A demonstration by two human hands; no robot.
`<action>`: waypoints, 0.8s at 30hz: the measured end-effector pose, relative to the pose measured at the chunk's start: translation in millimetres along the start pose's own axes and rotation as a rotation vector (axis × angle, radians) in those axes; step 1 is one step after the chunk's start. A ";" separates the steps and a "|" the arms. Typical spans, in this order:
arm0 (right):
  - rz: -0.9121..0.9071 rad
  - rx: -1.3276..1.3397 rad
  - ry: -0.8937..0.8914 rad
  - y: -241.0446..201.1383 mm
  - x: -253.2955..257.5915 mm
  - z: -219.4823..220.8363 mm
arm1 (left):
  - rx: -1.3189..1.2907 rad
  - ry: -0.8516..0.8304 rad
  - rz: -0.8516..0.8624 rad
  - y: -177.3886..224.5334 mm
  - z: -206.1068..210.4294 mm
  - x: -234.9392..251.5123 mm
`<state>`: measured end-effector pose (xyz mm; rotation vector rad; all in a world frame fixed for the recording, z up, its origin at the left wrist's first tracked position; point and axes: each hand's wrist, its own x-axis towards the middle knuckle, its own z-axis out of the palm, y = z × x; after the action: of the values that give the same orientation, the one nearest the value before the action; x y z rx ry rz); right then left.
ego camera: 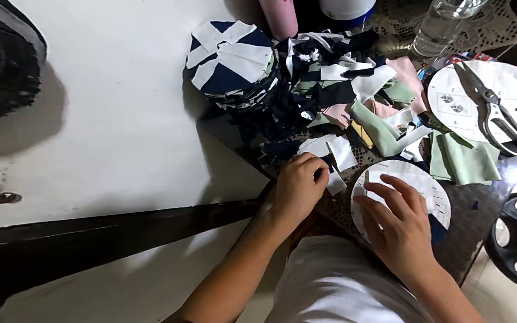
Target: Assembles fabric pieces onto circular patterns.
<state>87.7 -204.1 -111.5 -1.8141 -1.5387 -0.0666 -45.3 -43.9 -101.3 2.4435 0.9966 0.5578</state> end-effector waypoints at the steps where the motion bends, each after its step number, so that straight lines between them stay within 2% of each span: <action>1: 0.006 -0.013 -0.025 -1.6 7.2 4.4 | -0.045 -0.023 -0.034 0.1 -3.6 0.6; 8: -0.036 -0.090 -0.127 -6.9 40.1 36.3 | -0.255 -0.056 -0.192 -5.4 -15.1 2.8; 12: -0.053 -0.132 -0.163 -5.2 43.6 45.9 | -0.695 0.028 -0.353 -20.8 -25.4 4.0; 14: -0.057 -0.131 -0.170 -4.9 43.7 45.5 | -0.971 0.031 -0.481 -17.3 -35.1 6.1; 16: -0.038 -0.092 -0.144 -5.1 42.6 41.6 | -1.142 0.012 -0.573 -8.4 -43.0 7.4; 18: 0.044 0.056 -0.099 -7.5 39.2 29.4 | -1.199 -0.040 -0.586 1.3 -45.8 5.5; 22: 0.374 0.631 -0.089 -13.2 26.1 -8.1 | -1.238 -0.190 -0.528 23.8 -39.2 -4.2; 24: 0.485 0.800 -0.066 -13.2 17.3 -22.2 | -1.262 -0.246 -0.519 38.0 -30.8 -8.8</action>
<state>90.2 -202.0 -80.7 -1.4633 -0.9119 0.7384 -46.2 -67.2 -57.3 1.0575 0.7504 0.4591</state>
